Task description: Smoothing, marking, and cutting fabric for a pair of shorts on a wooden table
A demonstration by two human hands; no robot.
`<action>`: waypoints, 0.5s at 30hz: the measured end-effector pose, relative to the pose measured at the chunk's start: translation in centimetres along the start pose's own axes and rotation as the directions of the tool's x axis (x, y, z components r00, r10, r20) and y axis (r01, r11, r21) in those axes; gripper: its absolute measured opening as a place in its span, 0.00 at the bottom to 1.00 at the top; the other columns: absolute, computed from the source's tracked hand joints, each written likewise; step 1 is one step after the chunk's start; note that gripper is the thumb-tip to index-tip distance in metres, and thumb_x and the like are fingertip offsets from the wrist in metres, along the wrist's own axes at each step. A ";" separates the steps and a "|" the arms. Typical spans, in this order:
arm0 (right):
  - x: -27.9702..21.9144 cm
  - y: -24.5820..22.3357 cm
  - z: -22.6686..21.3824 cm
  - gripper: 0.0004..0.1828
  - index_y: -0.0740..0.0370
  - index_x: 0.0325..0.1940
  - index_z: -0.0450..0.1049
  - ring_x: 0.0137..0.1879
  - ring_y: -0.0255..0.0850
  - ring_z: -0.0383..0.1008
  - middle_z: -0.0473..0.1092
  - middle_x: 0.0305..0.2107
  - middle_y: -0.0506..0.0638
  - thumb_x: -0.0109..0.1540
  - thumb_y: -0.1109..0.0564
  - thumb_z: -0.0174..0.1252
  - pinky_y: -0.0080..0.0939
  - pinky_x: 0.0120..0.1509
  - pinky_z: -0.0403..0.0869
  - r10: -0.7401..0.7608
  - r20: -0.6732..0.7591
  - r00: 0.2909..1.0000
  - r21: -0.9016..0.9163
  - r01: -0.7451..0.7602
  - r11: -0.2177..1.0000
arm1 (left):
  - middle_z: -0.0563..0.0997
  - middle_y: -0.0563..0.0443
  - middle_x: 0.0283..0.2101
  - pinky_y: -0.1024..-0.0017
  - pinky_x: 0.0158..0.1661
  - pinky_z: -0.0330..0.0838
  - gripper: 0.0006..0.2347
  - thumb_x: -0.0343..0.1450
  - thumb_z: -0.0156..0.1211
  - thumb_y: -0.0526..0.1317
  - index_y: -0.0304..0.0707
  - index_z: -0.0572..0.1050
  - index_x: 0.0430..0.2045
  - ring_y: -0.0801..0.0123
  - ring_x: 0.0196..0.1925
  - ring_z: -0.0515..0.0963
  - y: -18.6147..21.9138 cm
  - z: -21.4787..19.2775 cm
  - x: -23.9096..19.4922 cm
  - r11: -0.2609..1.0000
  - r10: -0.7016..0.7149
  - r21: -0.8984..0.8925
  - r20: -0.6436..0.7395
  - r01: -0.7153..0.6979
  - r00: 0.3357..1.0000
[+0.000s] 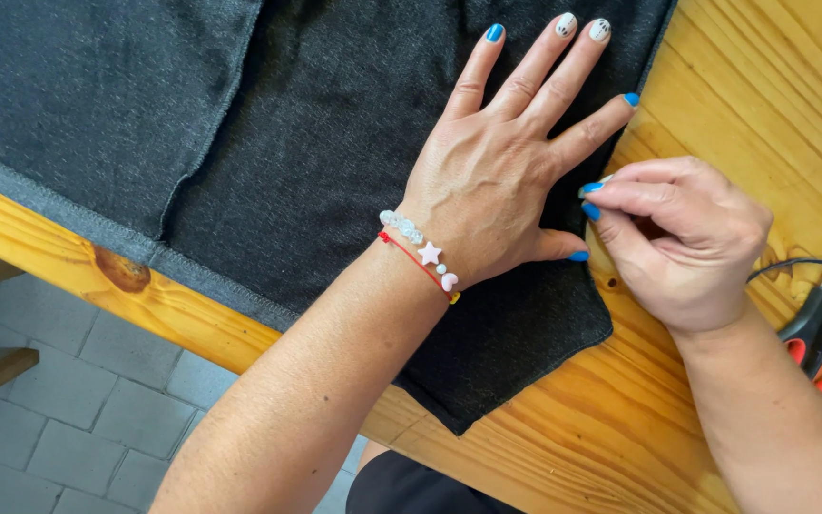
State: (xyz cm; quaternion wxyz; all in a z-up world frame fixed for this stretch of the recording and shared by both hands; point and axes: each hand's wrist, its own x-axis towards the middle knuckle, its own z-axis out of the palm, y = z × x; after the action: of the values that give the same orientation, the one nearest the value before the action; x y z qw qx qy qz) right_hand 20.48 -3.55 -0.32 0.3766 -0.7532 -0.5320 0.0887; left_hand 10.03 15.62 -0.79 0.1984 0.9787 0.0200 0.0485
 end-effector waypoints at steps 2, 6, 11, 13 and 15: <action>-0.1 0.1 0.0 0.05 0.73 0.44 0.81 0.45 0.52 0.77 0.76 0.41 0.68 0.67 0.74 0.67 0.46 0.56 0.74 -0.004 0.000 1.000 -0.020 0.004 1.000 | 0.48 0.39 0.76 0.43 0.75 0.43 0.50 0.54 0.75 0.73 0.56 0.66 0.71 0.51 0.79 0.48 0.0 0.0 0.0 1.000 0.004 0.005 0.000 -0.004 1.000; -0.1 0.2 0.1 0.06 0.71 0.45 0.82 0.45 0.51 0.77 0.76 0.40 0.67 0.66 0.75 0.69 0.46 0.56 0.74 -0.016 0.005 1.000 -0.036 0.017 0.999 | 0.48 0.38 0.76 0.43 0.75 0.42 0.48 0.55 0.75 0.70 0.56 0.67 0.71 0.51 0.80 0.49 0.0 0.0 -0.1 1.000 0.006 -0.009 -0.010 -0.006 1.000; -0.1 0.2 0.1 0.07 0.72 0.44 0.82 0.45 0.52 0.77 0.76 0.39 0.67 0.65 0.76 0.69 0.46 0.56 0.75 -0.039 0.009 0.999 -0.035 0.039 0.999 | 0.48 0.38 0.76 0.43 0.75 0.42 0.48 0.56 0.75 0.71 0.56 0.66 0.72 0.50 0.80 0.48 0.1 0.0 -0.1 1.000 0.005 -0.002 -0.003 -0.005 1.000; -0.2 0.2 0.1 0.07 0.71 0.44 0.82 0.46 0.52 0.78 0.76 0.40 0.67 0.65 0.76 0.69 0.47 0.57 0.75 -0.044 0.026 0.999 -0.033 0.045 0.998 | 0.48 0.38 0.76 0.43 0.75 0.42 0.47 0.57 0.74 0.71 0.56 0.66 0.71 0.50 0.80 0.48 0.0 0.0 -0.1 1.000 0.006 -0.005 -0.009 -0.006 1.000; 0.0 -0.1 0.0 0.07 0.72 0.43 0.82 0.45 0.52 0.77 0.76 0.39 0.67 0.64 0.76 0.69 0.46 0.55 0.75 -0.049 0.035 0.998 -0.018 0.050 0.999 | 0.47 0.38 0.76 0.43 0.75 0.42 0.47 0.57 0.73 0.72 0.56 0.66 0.72 0.51 0.80 0.48 0.0 0.1 -0.1 1.000 0.006 0.003 -0.006 -0.006 1.000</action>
State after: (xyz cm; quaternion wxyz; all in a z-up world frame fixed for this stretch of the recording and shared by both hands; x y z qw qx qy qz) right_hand 20.40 -3.50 -0.27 0.3620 -0.7418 -0.5577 0.0874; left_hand 9.96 15.54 -0.84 0.1967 0.9789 0.0178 0.0521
